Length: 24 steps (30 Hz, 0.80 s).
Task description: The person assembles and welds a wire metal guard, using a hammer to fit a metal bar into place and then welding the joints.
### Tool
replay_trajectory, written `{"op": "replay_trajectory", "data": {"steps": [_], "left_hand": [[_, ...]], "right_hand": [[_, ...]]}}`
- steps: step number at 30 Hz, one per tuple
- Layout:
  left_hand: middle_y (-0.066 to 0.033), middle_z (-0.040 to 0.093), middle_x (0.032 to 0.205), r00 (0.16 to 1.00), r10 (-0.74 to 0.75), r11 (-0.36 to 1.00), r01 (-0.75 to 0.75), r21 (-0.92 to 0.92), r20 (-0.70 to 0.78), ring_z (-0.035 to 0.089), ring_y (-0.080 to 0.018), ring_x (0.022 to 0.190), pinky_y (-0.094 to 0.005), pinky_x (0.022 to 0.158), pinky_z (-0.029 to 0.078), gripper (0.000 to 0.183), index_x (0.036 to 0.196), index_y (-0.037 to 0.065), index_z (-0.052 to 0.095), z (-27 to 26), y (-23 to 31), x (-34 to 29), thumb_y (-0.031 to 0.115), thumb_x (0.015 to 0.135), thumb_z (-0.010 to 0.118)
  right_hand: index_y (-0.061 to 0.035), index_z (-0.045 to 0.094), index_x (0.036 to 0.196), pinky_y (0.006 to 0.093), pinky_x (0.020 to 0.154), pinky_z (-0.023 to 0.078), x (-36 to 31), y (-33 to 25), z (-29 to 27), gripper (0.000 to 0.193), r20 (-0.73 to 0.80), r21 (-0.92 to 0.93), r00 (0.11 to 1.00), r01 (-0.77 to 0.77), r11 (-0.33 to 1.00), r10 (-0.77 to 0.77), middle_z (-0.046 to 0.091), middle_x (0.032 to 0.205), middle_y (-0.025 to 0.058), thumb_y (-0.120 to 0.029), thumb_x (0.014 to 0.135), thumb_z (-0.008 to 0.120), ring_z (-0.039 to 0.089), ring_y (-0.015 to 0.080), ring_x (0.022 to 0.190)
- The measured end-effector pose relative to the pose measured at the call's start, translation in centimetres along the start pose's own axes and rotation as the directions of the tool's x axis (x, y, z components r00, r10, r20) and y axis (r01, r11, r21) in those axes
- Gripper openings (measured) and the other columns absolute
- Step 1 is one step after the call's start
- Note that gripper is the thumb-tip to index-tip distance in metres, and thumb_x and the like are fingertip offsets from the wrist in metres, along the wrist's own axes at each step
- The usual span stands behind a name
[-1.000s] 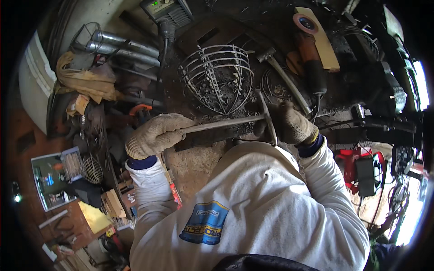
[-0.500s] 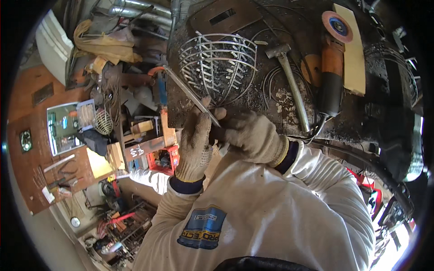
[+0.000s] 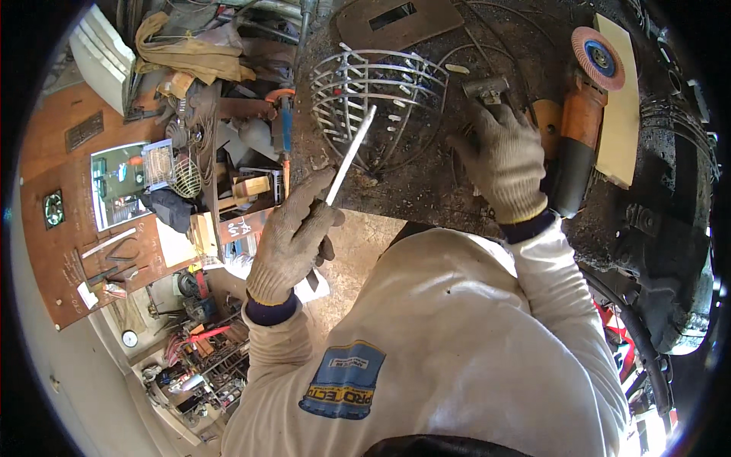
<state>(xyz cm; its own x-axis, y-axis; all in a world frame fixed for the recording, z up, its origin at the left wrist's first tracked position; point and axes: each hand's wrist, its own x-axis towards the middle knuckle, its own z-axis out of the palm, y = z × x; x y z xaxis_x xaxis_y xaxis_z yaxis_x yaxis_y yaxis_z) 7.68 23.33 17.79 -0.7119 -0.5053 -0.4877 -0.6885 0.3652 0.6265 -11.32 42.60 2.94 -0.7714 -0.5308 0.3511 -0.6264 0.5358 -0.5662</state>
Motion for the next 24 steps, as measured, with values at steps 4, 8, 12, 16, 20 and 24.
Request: {"op": "replay_trajectory", "data": {"steps": [4,8,12,16,20,24], "left_hand": [[-0.0104,0.069,0.087,0.999,-0.022,0.996,0.02,0.081,0.024,0.063,-0.0114,0.055,-0.0263,0.043,0.052,0.046,0.145,0.008,0.051,-0.1,2.0,0.5,0.011,0.099,0.054],[-0.0099,0.068,0.082,0.999,-0.017,0.983,0.011,0.181,0.035,0.064,-0.0118,0.055,-0.0276,0.041,0.054,0.044,0.143,0.008,0.053,-0.3,3.8,1.4,0.011,0.099,0.054],[-0.0115,0.066,0.077,1.0,-0.007,0.971,-0.001,0.239,0.03,0.065,-0.0137,0.055,-0.0307,0.045,0.054,0.042,0.141,0.007,0.055,-0.5,4.8,2.0,0.011,0.1,0.053],[-0.0194,0.064,0.079,0.981,0.175,0.865,-0.192,0.464,0.08,0.068,-0.0252,0.059,-0.0389,0.057,0.053,0.037,0.135,0.006,0.057,-0.8,5.6,2.7,0.009,0.099,0.051],[-0.0209,0.064,0.079,0.666,0.704,0.301,-0.594,0.746,0.246,0.067,-0.0357,0.066,-0.0454,0.065,0.053,0.037,0.132,0.01,0.06,-1.3,4.5,3.3,0.008,0.095,0.057],[-0.0208,0.065,0.079,0.915,0.382,0.599,-0.351,0.72,0.128,0.067,-0.038,0.071,-0.0477,0.064,0.053,0.037,0.131,0.013,0.062,-0.8,5.4,2.8,0.009,0.094,0.061]], "right_hand": [[-0.0081,0.07,0.117,0.0476,0.084,0.054,1.6,0.3,0.8,0.047,0.01,-0.017,1.0,0.004,1.0,-0.004,0.07,0.105,0.0145,-0.032,0.077,0.081,0.066,0.0382,0.099],[-0.0081,0.071,0.111,0.0475,0.083,0.054,2.4,0.6,1.5,0.046,0.065,-0.085,0.997,-0.03,0.996,0.036,0.071,0.105,0.0154,-0.038,0.077,0.081,0.067,0.0375,0.099],[-0.0082,0.071,0.099,0.0478,0.084,0.053,3.4,0.4,2.0,0.038,0.127,-0.084,0.989,-0.065,0.994,0.076,0.071,0.101,0.0122,-0.037,0.076,0.081,0.066,0.0348,0.102],[-0.0067,0.071,0.097,0.0461,0.083,0.054,3.6,0.2,2.3,0.037,0.103,-0.083,0.992,-0.062,0.995,0.071,0.07,0.095,0.013,-0.036,0.078,0.081,0.067,0.0338,0.096],[-0.0079,0.071,0.101,0.0477,0.079,0.055,3.0,0.4,2.8,0.036,0.142,0.005,0.98,-0.138,0.99,0.136,0.07,0.1,0.013,-0.037,0.081,0.078,0.069,0.035,0.092],[-0.0085,0.07,0.105,0.048,0.079,0.055,3.0,0.7,3.8,0.037,0.075,-0.107,0.997,-0.029,0.994,0.037,0.069,0.1,0.0133,-0.038,0.084,0.075,0.068,0.0357,0.093]]}}
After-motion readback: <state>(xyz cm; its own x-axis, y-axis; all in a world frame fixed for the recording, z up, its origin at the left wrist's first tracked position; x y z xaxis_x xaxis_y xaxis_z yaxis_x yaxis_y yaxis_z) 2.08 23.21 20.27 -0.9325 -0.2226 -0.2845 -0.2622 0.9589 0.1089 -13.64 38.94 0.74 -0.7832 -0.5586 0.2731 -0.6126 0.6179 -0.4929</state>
